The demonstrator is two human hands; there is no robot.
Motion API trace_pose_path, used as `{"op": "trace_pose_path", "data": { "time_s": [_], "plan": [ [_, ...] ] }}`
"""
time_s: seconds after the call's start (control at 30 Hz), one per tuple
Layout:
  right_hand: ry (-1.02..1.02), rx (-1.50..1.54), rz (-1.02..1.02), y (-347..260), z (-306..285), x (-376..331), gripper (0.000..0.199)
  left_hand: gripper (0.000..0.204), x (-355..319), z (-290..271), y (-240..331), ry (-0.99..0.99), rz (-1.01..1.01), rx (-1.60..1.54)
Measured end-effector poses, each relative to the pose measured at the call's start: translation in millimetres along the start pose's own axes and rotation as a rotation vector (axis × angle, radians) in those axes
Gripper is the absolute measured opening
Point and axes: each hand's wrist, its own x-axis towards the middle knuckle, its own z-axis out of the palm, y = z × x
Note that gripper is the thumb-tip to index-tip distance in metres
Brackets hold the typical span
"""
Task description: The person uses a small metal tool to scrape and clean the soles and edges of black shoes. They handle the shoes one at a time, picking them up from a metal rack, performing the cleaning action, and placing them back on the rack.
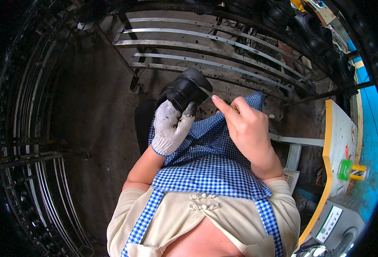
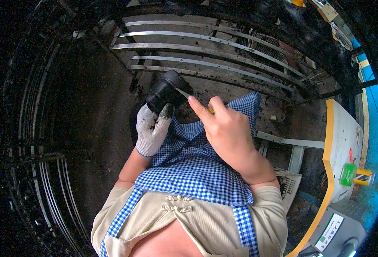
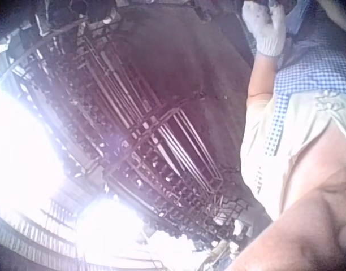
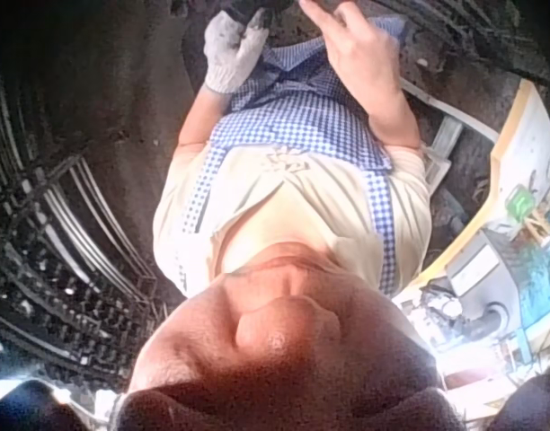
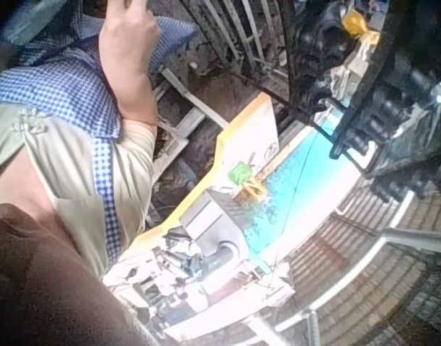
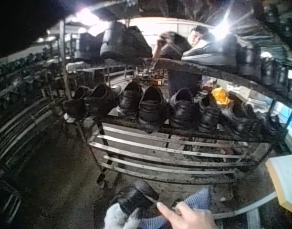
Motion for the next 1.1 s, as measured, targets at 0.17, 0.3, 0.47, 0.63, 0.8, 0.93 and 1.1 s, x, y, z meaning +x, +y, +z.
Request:
{"op": "trace_pose_path", "data": {
  "time_s": [0.17, 0.3, 0.47, 0.63, 0.8, 0.93, 1.1],
  "plan": [
    [0.019, 0.009, 0.013, -1, 13, 6, 0.051, 0.016, 1, 1, -6, -0.011, -0.067, -0.068],
    [0.059, 0.042, 0.020, 0, 26, 17, 0.048, 0.018, -4, 7, -11, -0.067, 0.026, 0.003],
    [0.176, 0.228, 0.086, 12, 37, 23, 0.035, 0.024, -6, 7, -8, -0.124, -0.024, -0.036],
    [-0.077, 0.796, 0.370, 34, 42, 14, 0.039, 0.026, -4, -8, -1, -0.219, -0.240, -0.231],
    [-0.282, 1.313, 0.484, 48, 63, 0, 0.062, 0.035, 3, -20, -6, -0.430, 0.219, 0.149],
    [-0.489, 1.520, 0.607, 60, 87, -23, 0.065, 0.016, 12, -21, 7, -0.573, 0.560, 0.621],
    [-0.527, 1.986, 0.481, 52, 116, -30, 0.045, 0.017, 12, -32, 50, -0.691, 0.645, 0.796]
  ]
}}
